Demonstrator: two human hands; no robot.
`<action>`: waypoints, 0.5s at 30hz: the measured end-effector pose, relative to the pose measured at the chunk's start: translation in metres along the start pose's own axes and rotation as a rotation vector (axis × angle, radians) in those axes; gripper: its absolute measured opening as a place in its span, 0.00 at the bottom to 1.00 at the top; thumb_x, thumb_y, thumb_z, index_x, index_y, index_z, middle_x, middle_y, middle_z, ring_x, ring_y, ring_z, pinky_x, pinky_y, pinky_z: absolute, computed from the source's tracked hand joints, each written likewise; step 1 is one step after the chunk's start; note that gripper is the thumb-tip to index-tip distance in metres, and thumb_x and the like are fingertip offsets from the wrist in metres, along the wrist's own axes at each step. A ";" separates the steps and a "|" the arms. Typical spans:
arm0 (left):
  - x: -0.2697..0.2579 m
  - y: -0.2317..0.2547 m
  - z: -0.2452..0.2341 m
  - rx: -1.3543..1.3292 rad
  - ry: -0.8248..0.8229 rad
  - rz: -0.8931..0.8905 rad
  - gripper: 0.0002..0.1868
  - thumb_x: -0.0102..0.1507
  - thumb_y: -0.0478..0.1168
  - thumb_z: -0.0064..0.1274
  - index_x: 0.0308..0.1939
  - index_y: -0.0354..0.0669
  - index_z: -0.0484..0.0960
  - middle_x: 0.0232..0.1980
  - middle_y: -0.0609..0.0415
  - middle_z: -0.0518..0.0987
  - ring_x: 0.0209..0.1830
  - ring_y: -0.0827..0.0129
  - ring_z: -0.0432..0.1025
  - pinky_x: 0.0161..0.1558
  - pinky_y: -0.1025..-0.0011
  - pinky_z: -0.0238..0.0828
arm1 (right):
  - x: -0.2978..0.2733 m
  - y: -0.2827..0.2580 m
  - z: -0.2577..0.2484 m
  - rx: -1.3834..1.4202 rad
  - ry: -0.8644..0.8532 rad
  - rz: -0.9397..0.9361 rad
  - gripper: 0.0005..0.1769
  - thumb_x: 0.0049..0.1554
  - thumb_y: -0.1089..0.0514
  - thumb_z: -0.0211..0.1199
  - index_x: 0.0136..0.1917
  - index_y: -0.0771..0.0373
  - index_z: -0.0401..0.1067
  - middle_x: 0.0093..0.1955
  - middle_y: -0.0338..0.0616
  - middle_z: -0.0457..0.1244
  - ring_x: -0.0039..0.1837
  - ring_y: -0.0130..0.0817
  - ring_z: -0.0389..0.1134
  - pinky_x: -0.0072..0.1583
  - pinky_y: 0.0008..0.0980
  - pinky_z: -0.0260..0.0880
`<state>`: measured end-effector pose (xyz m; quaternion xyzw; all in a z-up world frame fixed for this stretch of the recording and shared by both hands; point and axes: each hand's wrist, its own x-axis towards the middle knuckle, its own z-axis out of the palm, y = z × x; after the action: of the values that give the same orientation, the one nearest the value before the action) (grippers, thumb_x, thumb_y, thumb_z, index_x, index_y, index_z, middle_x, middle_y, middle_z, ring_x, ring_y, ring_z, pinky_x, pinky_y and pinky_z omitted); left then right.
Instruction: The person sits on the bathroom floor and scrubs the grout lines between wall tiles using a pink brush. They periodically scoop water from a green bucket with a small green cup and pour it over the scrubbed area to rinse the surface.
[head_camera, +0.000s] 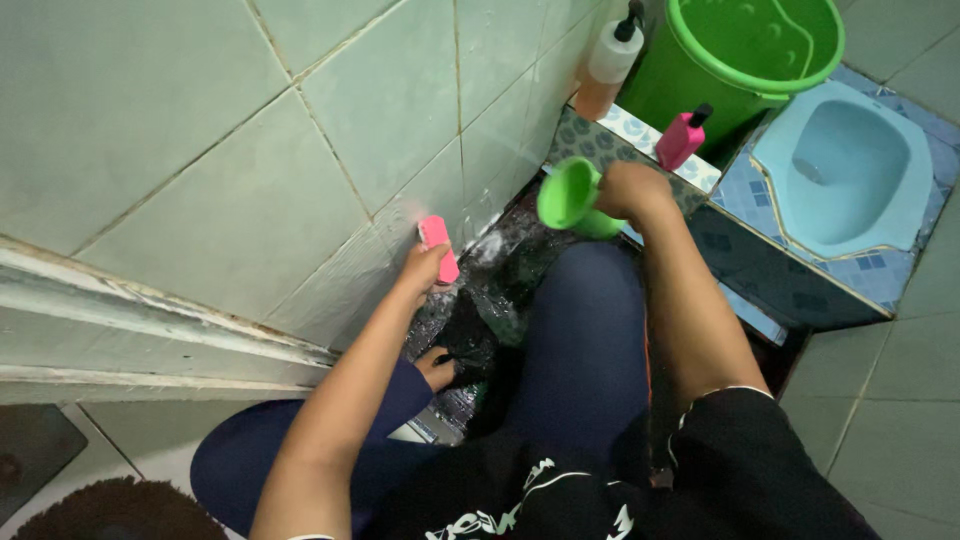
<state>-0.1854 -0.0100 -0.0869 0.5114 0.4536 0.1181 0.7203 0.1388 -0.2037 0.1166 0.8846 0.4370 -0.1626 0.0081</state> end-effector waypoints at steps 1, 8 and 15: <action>-0.002 0.002 0.000 0.015 0.004 -0.005 0.16 0.65 0.52 0.52 0.42 0.43 0.78 0.34 0.53 0.80 0.28 0.65 0.76 0.29 0.57 0.79 | -0.007 -0.015 -0.013 0.076 0.013 -0.045 0.22 0.50 0.45 0.71 0.56 0.54 0.81 0.54 0.54 0.71 0.55 0.52 0.72 0.57 0.48 0.71; -0.018 0.012 0.001 0.025 0.040 -0.071 0.17 0.64 0.54 0.53 0.49 0.48 0.77 0.41 0.53 0.79 0.36 0.61 0.77 0.35 0.51 0.81 | -0.030 -0.084 -0.065 0.052 0.090 -0.208 0.23 0.52 0.47 0.67 0.61 0.48 0.80 0.53 0.53 0.71 0.55 0.52 0.72 0.57 0.48 0.71; -0.032 0.009 -0.005 0.057 0.072 -0.087 0.17 0.64 0.54 0.52 0.49 0.50 0.77 0.41 0.55 0.80 0.37 0.62 0.77 0.36 0.50 0.80 | 0.005 -0.062 -0.023 -0.082 0.067 -0.082 0.18 0.53 0.46 0.69 0.52 0.59 0.81 0.53 0.55 0.71 0.55 0.52 0.72 0.54 0.49 0.72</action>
<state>-0.2047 -0.0227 -0.0630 0.5068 0.5044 0.0920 0.6931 0.1003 -0.1583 0.1450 0.8697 0.4793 -0.1151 0.0231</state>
